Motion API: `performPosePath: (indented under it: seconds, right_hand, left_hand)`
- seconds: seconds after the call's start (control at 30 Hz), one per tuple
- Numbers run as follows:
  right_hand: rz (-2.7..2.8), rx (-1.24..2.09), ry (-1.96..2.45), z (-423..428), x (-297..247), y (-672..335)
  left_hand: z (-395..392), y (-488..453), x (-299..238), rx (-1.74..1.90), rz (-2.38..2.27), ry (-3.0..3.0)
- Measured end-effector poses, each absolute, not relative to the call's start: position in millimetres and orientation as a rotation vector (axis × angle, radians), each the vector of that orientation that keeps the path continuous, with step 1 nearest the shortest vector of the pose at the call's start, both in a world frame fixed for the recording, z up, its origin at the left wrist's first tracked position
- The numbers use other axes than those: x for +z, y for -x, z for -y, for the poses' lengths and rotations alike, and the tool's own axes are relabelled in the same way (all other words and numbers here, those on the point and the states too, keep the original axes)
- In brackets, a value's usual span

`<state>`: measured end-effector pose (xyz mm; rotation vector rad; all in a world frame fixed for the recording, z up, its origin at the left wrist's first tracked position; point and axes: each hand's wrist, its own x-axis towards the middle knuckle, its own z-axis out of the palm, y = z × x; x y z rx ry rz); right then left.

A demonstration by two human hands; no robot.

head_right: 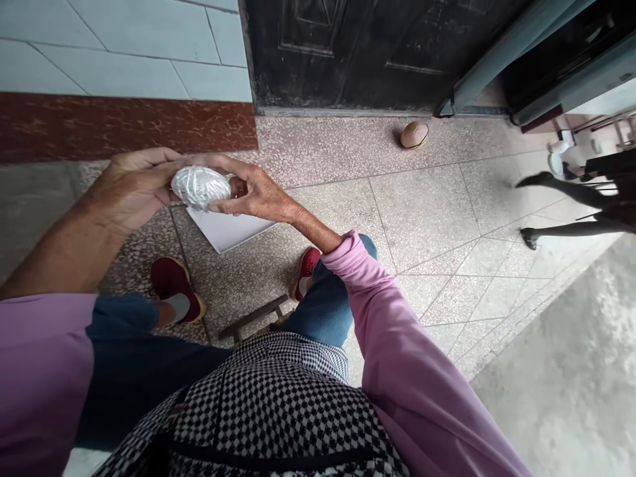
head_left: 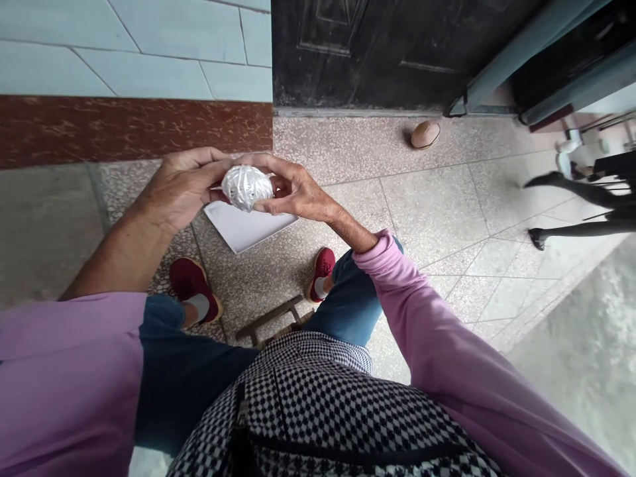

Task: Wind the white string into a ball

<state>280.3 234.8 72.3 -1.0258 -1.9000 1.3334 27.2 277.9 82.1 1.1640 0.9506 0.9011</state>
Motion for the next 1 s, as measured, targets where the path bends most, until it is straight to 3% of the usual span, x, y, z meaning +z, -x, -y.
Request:
performPosePath:
  seconds: [0.33,0.7,1.0]
  right_hand:
    - [1.681,1.311,1.168,-238.4,96.9,-285.6]
    - [1.815,0.829,1.358,-265.0,65.1,-293.1]
    - [1.819,0.561,1.676,-264.9,97.7,-316.5]
  left_hand:
    - [-268.8,-41.4,76.4,0.942,-0.964,-1.453]
    - [-250.2,-42.1,93.9,0.734,-1.012,-1.742]
    - [-240.7,-42.9,98.6,0.612,-1.052,-1.853]
